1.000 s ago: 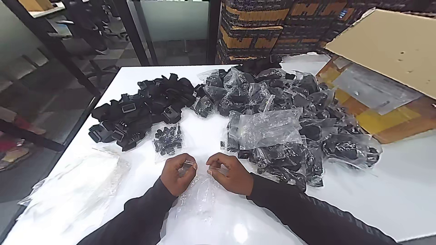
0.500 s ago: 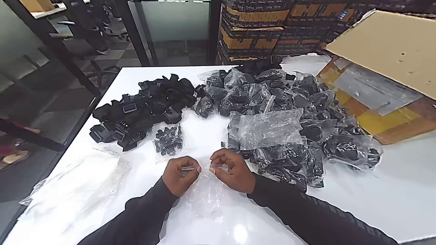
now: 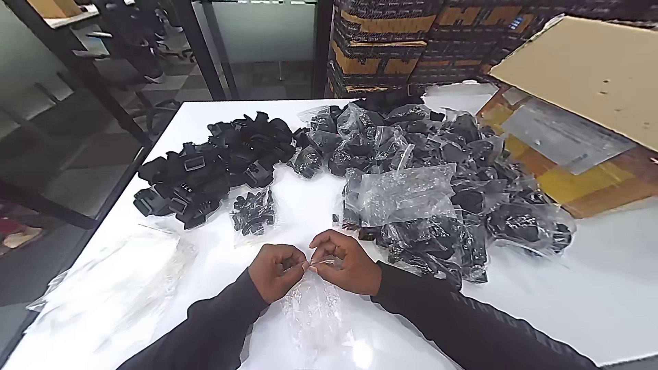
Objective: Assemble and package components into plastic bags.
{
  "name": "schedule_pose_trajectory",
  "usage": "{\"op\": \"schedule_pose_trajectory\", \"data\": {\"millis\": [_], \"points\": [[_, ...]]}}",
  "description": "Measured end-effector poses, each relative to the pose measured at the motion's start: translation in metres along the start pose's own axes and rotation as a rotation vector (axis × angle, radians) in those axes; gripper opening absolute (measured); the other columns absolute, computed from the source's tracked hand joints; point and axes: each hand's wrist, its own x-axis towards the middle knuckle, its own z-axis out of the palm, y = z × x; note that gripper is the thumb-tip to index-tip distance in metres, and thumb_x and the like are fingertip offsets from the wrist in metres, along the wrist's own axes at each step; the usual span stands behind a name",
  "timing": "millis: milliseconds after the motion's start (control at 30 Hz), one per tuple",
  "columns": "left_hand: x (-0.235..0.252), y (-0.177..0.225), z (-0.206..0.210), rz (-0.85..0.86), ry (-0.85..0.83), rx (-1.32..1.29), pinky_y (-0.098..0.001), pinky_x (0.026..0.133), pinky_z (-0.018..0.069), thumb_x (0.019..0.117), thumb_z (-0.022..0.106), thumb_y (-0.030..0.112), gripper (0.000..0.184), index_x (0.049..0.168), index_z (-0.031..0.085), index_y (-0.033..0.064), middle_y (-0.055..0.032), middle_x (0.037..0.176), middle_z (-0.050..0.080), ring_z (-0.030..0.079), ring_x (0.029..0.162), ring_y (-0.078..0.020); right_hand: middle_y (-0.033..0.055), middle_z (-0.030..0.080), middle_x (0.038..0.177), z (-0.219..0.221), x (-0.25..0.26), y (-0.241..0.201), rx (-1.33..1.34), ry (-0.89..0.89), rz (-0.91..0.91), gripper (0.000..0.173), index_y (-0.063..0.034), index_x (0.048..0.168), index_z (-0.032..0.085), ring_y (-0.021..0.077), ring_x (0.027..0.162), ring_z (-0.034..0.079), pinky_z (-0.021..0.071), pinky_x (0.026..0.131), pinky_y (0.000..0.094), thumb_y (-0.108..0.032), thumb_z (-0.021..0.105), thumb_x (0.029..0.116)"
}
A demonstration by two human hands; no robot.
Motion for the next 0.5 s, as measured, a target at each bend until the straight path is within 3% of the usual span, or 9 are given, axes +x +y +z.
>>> {"op": "schedule_pose_trajectory", "data": {"millis": [200,500], "points": [[0.0009,0.0024,0.0014,-0.016,0.112,-0.011,-0.02,0.061,0.0566,0.0947,0.065,0.017,0.018,0.087,0.07,0.001,-0.0003,0.073,0.069,0.063,0.063,-0.0003,-0.0001,0.069,0.086,-0.004,0.0033,0.0022,-0.014,0.103,0.014,0.031,0.0004,0.118,0.058,0.0044,0.07,0.064,0.0552,0.065,0.0224,-0.003,0.071,0.0891],[0.0,0.0024,-0.0017,0.006,-0.078,0.049,-0.021,0.063,0.0557,0.0952,0.067,0.027,0.026,0.09,0.073,0.0018,-0.003,0.076,0.071,0.064,0.066,-0.0024,-0.0004,0.068,0.084,-0.0014,0.0007,0.0015,-0.082,0.0,-0.002,0.032,-0.0005,0.119,0.059,0.0018,0.068,0.06,0.0518,0.064,0.0192,-0.005,0.073,0.0902]]}}
